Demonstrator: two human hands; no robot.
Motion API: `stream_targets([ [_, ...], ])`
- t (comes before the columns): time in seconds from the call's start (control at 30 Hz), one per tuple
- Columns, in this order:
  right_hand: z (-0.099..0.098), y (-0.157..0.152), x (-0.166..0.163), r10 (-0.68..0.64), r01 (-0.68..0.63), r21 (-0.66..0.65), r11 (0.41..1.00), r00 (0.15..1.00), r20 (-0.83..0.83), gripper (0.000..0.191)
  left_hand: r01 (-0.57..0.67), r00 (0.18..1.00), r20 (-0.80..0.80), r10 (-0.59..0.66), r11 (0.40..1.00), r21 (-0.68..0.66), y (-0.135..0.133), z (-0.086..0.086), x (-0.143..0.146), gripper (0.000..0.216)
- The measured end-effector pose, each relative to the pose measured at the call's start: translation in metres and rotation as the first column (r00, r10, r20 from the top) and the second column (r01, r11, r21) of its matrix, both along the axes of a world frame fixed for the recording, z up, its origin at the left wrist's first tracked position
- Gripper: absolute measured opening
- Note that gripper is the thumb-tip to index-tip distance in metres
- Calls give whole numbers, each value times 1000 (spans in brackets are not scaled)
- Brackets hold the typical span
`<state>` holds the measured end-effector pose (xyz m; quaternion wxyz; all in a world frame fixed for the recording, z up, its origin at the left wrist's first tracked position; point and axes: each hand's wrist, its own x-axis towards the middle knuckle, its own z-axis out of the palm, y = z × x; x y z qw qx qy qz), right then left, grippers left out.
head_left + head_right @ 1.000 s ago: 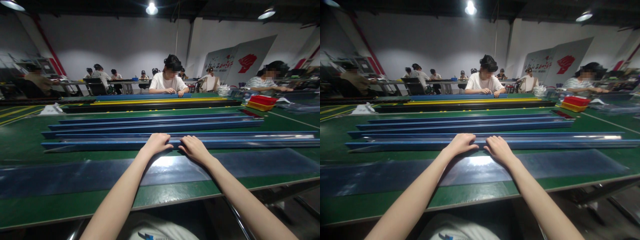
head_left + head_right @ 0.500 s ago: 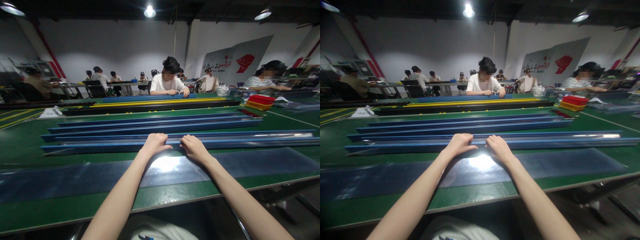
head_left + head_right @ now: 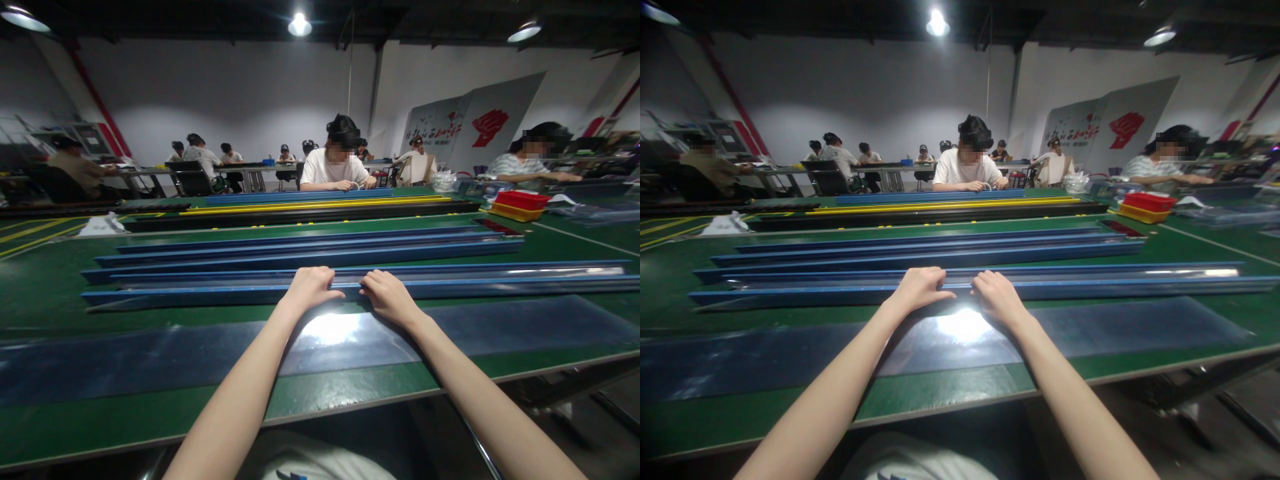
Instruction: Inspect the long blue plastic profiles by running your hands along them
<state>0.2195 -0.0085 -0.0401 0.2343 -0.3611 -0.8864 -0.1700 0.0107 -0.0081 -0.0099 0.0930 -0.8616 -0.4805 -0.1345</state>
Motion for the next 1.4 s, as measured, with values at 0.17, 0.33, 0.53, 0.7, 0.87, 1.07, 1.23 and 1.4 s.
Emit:
stream_targets([
  [0.17,-2,2,1,-16,16,16,1000,1000,6,15,17,1000,0,-17,1000,-2,-1,0,-1,37],
  [0.33,0,1,0,-27,26,14,1000,1000,12,16,69,997,20,-68,998,-13,-1,0,-2,33],
  [0.53,7,-2,1,-31,31,8,999,999,7,16,81,996,28,-80,996,-44,1,0,-1,30],
  [0.7,11,-6,13,-66,65,-19,998,998,-19,19,84,996,33,-82,995,-59,0,2,-1,28],
  [0.87,11,-7,32,-111,110,-41,993,993,-27,20,83,996,35,-80,992,-99,-3,5,1,24],
  [1.07,9,-5,40,-144,141,-52,989,989,-47,20,90,996,25,-88,989,-115,-5,6,4,18],
  [1.23,9,-6,38,-158,155,-49,987,986,-57,20,74,997,33,-70,990,-121,-4,6,4,19],
  [1.4,9,-6,37,-168,163,-64,985,983,-79,18,69,997,39,-65,989,-131,-4,6,5,19],
])
